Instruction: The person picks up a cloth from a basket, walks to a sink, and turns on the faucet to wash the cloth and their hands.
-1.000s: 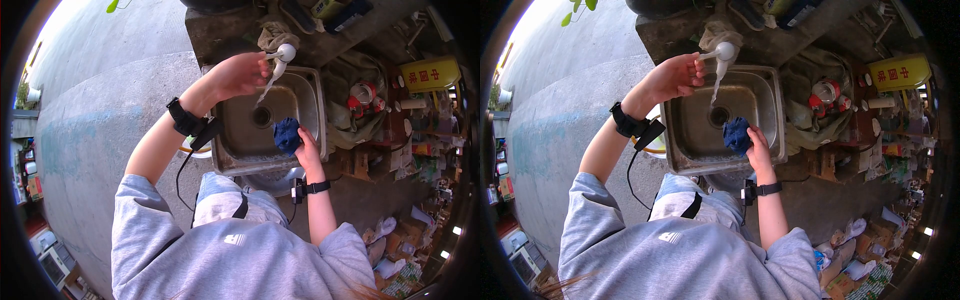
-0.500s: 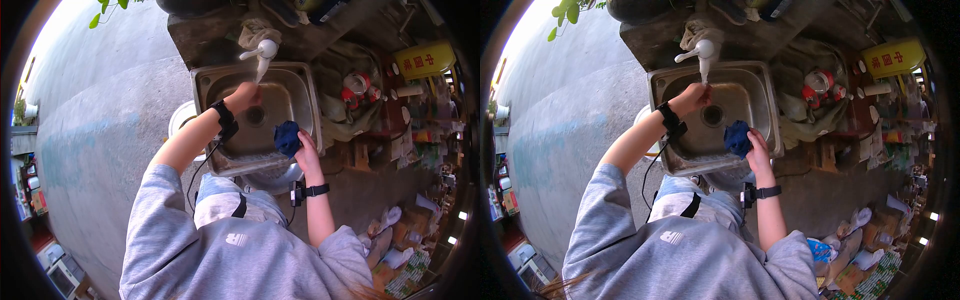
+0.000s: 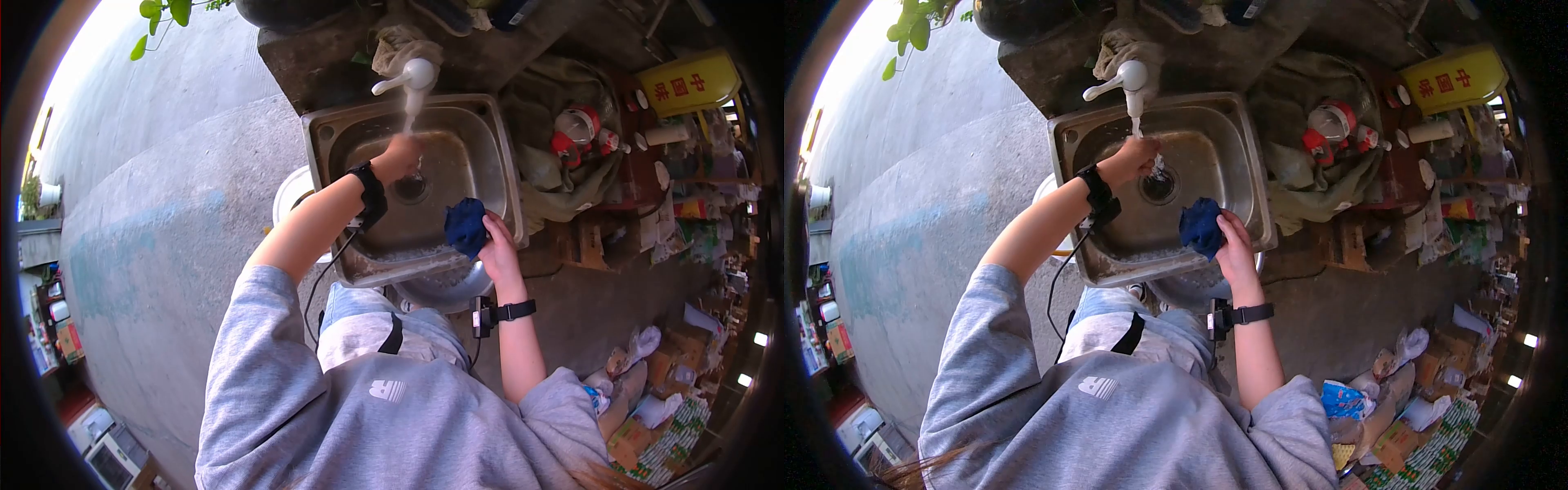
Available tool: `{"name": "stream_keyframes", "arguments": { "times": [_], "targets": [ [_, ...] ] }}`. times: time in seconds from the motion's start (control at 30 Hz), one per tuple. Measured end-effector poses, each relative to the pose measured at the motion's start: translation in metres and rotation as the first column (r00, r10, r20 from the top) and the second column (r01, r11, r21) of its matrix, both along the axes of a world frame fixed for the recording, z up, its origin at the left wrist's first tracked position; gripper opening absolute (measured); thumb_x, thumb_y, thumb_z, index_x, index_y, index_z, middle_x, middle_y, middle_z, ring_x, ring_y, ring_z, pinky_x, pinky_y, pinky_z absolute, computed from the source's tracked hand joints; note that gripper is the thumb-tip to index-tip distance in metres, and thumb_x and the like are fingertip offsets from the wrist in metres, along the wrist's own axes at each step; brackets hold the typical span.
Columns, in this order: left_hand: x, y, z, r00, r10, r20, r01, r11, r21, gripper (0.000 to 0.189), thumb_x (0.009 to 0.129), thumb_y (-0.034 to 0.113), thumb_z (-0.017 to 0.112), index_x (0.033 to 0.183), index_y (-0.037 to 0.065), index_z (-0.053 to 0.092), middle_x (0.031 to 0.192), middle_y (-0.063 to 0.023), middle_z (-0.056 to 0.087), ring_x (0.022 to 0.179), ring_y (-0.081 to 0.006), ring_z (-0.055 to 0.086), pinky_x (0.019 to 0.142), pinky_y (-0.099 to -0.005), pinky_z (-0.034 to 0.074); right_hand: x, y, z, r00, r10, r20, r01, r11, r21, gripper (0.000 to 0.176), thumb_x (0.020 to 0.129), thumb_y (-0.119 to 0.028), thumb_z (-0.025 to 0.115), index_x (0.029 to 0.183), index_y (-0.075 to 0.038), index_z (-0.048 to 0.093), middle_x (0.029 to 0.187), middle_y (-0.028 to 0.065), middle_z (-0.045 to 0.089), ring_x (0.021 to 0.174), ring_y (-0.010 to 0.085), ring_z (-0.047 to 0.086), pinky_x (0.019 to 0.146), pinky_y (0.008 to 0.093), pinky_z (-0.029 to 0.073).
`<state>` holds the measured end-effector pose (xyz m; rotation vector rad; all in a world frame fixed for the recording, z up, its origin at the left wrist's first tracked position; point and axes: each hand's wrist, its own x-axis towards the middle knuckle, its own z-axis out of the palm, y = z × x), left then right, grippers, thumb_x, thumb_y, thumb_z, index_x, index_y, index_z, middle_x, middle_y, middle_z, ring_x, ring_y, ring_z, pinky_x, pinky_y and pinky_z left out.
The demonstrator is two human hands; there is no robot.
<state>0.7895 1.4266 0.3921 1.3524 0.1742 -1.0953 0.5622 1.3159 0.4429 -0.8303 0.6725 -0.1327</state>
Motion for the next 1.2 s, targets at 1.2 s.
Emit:
{"name": "stream_keyframes", "arguments": {
  "times": [1.2],
  "targets": [
    [-0.071,0.148,0.023,0.836,0.196,-0.512,-0.374,0.887,-0.272,0.028,0.086,0.025,0.042,0.102,0.004,0.048,0.095,-0.0115,0.057,0.083,-0.0245,0.059,0.066,-0.0424,0.052,0.136,0.03,0.118,0.893,0.449,0.031,-0.142,0.347,-0.927,0.021,0.079,-0.012,0.058,0.098,-0.004,0.055,0.089,0.0076,0.057,0.076,0.0119,0.055,0.066,0.0238,0.046]
  ]
}}
